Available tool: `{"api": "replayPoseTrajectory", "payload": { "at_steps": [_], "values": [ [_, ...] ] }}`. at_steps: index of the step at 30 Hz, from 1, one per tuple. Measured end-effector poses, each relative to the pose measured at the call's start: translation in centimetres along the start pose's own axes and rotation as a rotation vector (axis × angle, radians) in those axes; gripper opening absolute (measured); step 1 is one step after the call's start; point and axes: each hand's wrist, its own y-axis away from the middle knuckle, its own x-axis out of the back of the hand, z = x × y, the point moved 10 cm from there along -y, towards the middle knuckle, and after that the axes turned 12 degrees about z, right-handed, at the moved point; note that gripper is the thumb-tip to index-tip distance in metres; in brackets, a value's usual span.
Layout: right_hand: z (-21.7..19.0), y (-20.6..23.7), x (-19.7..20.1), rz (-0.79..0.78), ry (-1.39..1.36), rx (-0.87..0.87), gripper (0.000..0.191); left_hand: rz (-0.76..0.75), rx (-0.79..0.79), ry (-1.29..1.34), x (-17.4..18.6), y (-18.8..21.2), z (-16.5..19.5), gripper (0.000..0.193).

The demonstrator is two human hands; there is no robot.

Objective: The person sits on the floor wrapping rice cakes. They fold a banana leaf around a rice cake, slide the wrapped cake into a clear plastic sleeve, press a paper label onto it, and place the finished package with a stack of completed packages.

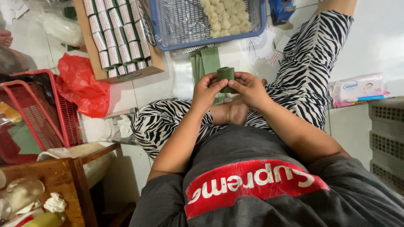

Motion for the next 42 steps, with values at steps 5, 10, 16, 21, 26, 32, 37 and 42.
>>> {"api": "replayPoseTrajectory", "payload": {
  "at_steps": [5,10,16,21,26,32,37,42],
  "values": [
    [2.5,-1.0,0.3,0.009,-0.125,-0.139,0.035,-0.060,0.075,0.000,-0.2,0.2,0.0,0.046],
    [5.5,-2.9,0.7,0.020,-0.155,-0.268,0.036,0.041,0.160,-0.017,1.3,-0.2,-1.4,0.065],
    [-0.8,-12.3,9.3,0.241,0.960,0.100,0.031,0.201,0.321,0.195,3.6,-1.5,-3.9,0.080],
    [-3.9,-13.8,12.2,0.690,1.272,0.235,0.048,0.227,0.332,0.225,4.4,-2.4,-4.0,0.079],
    [-4.8,-13.0,11.9,0.856,1.159,0.436,0.050,0.191,0.311,0.249,4.5,-3.0,-3.9,0.077],
    [-2.6,-14.3,15.4,0.742,1.010,0.168,0.039,0.180,0.326,0.228,4.8,-3.2,-4.3,0.077],
    [-2.8,-14.1,14.7,0.587,0.960,0.182,0.027,0.170,0.339,0.225,5.0,-3.0,-4.5,0.078],
    [-3.7,-13.1,15.2,0.688,0.666,0.135,0.036,0.167,0.321,0.228,5.4,-2.7,-4.6,0.076]
  ]
}}
